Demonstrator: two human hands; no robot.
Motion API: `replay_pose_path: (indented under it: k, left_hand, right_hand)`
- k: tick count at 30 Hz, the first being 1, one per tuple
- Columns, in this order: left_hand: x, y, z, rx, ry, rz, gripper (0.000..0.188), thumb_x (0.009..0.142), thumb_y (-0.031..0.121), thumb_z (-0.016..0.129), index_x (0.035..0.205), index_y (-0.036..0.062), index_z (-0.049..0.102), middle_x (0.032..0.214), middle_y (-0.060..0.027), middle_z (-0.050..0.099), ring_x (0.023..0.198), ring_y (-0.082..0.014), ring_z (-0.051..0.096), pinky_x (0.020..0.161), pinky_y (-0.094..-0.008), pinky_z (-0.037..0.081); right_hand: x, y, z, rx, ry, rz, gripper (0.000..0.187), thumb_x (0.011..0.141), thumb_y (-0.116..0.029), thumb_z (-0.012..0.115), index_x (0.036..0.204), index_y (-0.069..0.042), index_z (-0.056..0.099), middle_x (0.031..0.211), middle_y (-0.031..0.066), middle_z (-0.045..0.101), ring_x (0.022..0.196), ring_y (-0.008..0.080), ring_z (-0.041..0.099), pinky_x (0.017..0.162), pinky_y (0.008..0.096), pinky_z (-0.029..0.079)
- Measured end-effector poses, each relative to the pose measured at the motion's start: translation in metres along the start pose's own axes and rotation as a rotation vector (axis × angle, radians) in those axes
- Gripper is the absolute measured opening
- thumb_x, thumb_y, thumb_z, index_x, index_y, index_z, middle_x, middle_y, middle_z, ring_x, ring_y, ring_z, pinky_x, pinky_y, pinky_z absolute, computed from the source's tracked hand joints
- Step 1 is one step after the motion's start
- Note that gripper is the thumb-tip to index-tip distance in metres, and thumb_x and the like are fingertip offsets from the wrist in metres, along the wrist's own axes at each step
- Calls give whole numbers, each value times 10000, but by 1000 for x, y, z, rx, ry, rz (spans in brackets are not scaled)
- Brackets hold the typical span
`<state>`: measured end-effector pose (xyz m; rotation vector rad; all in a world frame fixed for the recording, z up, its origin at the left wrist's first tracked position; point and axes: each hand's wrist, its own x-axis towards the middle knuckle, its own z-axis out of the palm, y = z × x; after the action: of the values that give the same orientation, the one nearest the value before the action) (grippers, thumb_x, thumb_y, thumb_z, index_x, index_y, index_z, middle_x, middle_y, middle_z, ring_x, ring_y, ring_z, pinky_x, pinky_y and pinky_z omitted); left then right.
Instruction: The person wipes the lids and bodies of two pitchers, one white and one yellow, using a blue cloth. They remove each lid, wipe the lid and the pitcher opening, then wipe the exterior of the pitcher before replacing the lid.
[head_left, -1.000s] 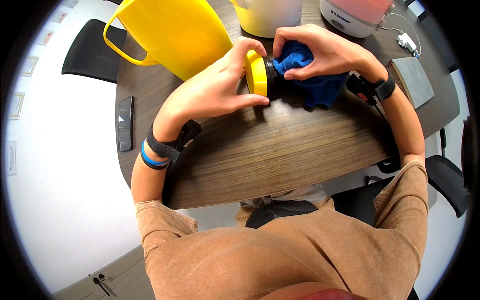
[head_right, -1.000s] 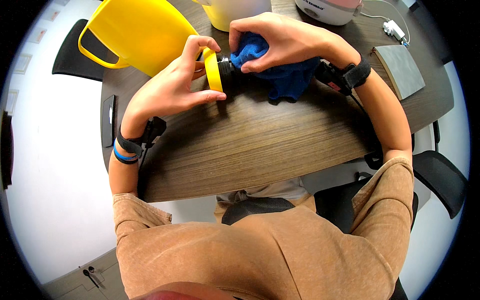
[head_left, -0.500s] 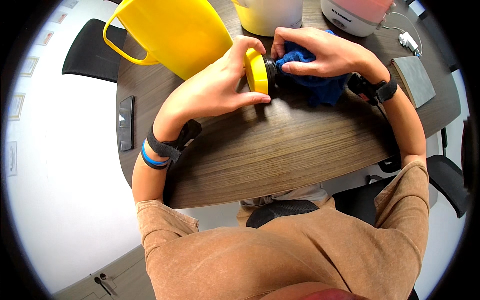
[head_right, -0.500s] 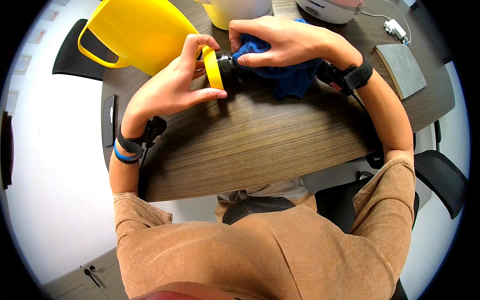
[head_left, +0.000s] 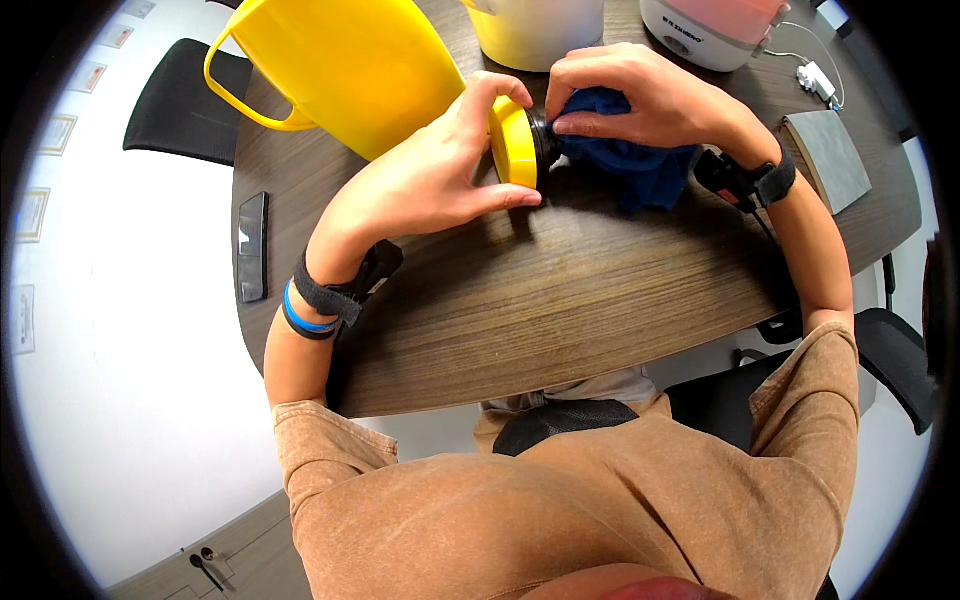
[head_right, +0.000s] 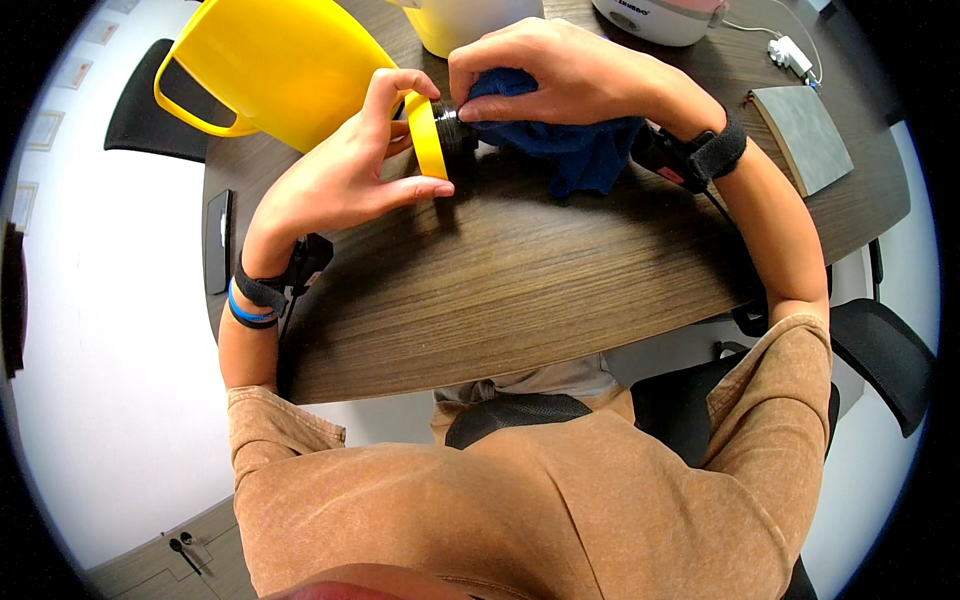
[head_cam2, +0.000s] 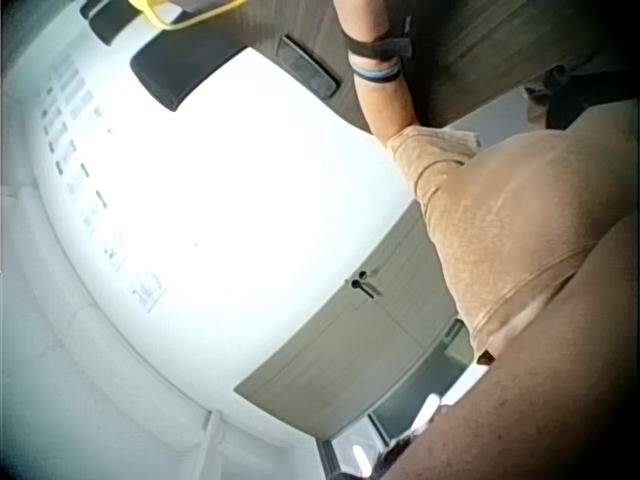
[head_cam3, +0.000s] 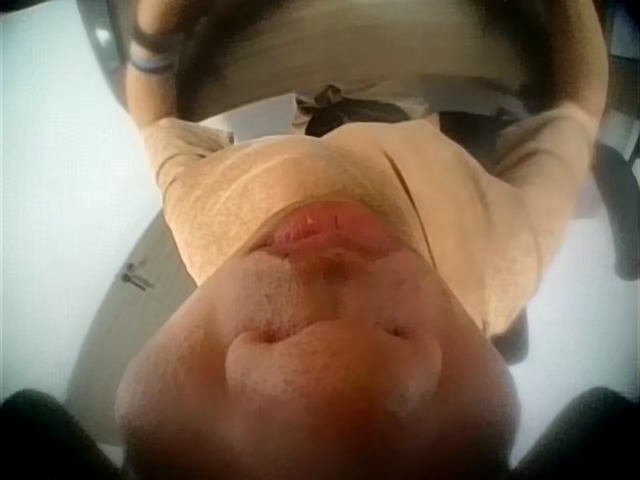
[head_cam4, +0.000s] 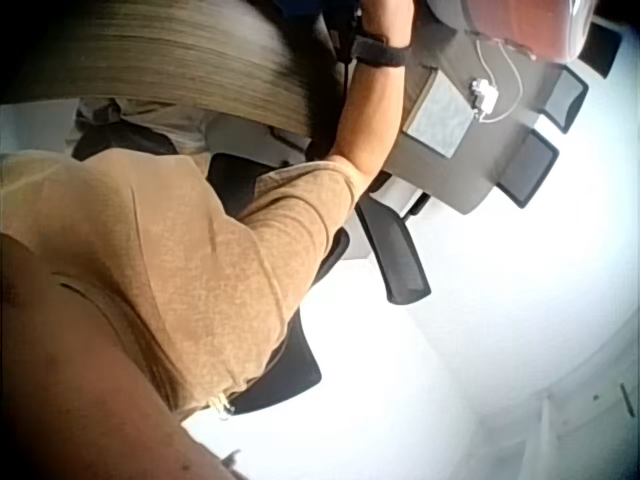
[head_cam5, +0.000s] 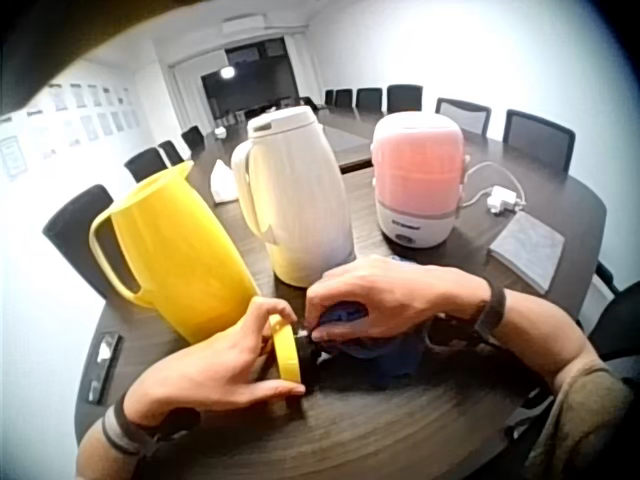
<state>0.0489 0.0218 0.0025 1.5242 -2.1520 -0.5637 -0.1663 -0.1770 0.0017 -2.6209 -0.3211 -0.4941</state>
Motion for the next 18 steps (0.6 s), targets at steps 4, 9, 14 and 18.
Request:
replay_pose_path:
  k: [4,9,14,18]
  left_hand:
    - [-1,-1,0,-2,-2,-6,854,946,314,902,1511,89,303,1452,-220,523,1362,-337,634,1208,-491,522]
    - [-1,-1,0,24,-4,-7,860,945,330,900,1514,94,300,1459,-221,521,1362,-348,638,1211,-497,519]
    - [-1,-2,0,38,0,-11,865,943,339,901,1514,94,299,1460,-220,518,1363,-360,639,1215,-502,514]
    - [-1,-1,0,37,-3,-12,863,945,340,900,1514,89,301,1466,-224,515,1375,-362,633,1219,-503,511]
  right_hand:
    - [1,-1,0,-11,-7,-9,191,1003,-197,798,1117,-60,731,1064,122,750,1025,334,725,935,431,586]
    - [0,2,1,-52,14,-25,230,984,-233,827,1136,-88,735,1075,110,756,1019,329,734,923,424,600]
    - [0,-1,1,-16,11,38,241,962,-207,850,1136,-95,726,1075,104,749,1006,321,730,932,411,606]
    - [-2,3,3,-47,20,-16,247,949,-213,861,1121,-101,724,1063,101,742,1000,315,724,921,413,604]
